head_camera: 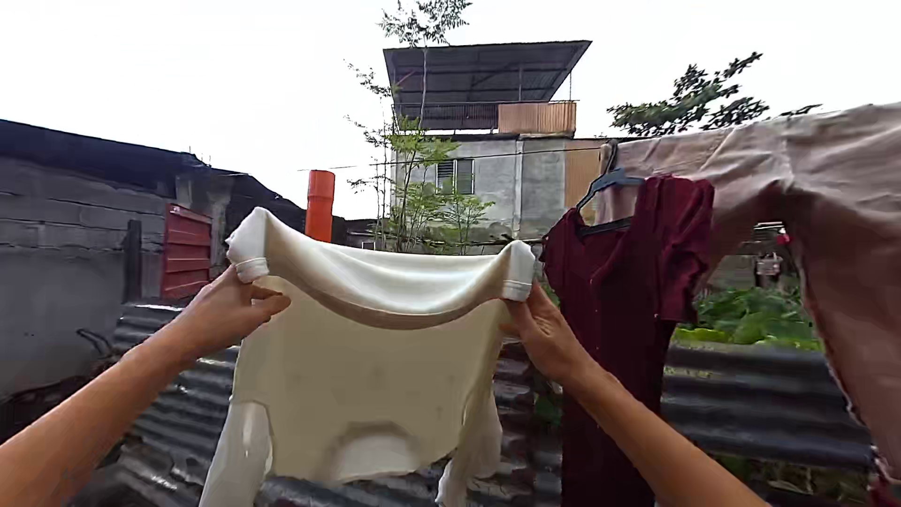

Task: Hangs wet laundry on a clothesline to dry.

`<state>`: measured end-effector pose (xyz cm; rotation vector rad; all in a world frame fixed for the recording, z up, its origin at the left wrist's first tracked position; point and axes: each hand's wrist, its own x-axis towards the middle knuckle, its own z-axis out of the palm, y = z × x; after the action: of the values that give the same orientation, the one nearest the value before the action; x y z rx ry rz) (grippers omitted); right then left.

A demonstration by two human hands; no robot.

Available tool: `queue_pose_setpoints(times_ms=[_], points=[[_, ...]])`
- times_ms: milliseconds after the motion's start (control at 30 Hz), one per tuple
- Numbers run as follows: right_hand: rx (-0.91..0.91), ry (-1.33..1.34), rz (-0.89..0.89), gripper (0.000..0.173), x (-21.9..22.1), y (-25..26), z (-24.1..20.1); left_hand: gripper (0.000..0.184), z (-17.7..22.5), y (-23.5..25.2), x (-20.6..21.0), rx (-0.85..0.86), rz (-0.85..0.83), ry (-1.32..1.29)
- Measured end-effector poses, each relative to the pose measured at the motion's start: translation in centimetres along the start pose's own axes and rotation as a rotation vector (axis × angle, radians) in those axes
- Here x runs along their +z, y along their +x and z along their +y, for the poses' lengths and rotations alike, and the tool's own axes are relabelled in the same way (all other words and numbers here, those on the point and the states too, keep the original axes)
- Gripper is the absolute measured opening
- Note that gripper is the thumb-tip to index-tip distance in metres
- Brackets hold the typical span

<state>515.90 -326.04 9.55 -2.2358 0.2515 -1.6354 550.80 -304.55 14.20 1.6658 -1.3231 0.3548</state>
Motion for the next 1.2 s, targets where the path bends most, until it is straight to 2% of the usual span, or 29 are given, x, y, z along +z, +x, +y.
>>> queue_pose_setpoints(times_ms=[100,167,333,433,567,733,933,1000,1100,1133,1200], points=[[-0.097,-0.158,-0.015,0.054,-0.9,4.1,1.2,0.051,0.3,5.4,3.2,0.08,0.052,0.023],[-0.13,-0.207,0.006,0.05,-1.8,7.4,1.5,0.049,1.3,9.4,4.8,0.156,0.08,0.042],[-0.294,-0.412,0.122,0.049,-4.1,14.7,3.0,0.061,2.8,19.9,9.6,0.296,0.095,-0.106],[-0.353,-0.565,0.181,0.051,-6.2,18.9,3.5,0.063,5.3,24.6,12.3,0.396,0.123,-0.145],[-0.339,-0.677,0.243,0.051,-8.7,22.5,3.3,0.062,8.8,29.8,15.8,0.49,0.196,-0.272],[-0.291,-0.787,0.363,0.056,-10.8,26.1,3.7,0.076,12.9,36.2,19.1,0.573,0.266,-0.385],[-0.432,-0.923,0.584,0.06,-13.4,31.8,6.9,0.074,17.9,45.0,23.2,0.781,0.378,-0.501],[-0.301,-1.045,0.613,0.061,-14.5,33.4,7.6,0.074,19.7,47.6,24.6,0.761,0.365,-0.439],[0.287,-1.128,0.496,0.065,-16.6,35.7,6.6,0.068,21.7,49.1,26.0,0.551,0.157,-0.143],[0.415,-1.172,0.468,0.066,-17.6,36.3,6.3,0.069,22.3,49.1,26.3,0.494,0.077,-0.046],[0.401,-1.317,0.475,0.058,-19.0,35.5,5.9,0.07,22.7,47.9,26.8,0.441,0.014,0.08]])
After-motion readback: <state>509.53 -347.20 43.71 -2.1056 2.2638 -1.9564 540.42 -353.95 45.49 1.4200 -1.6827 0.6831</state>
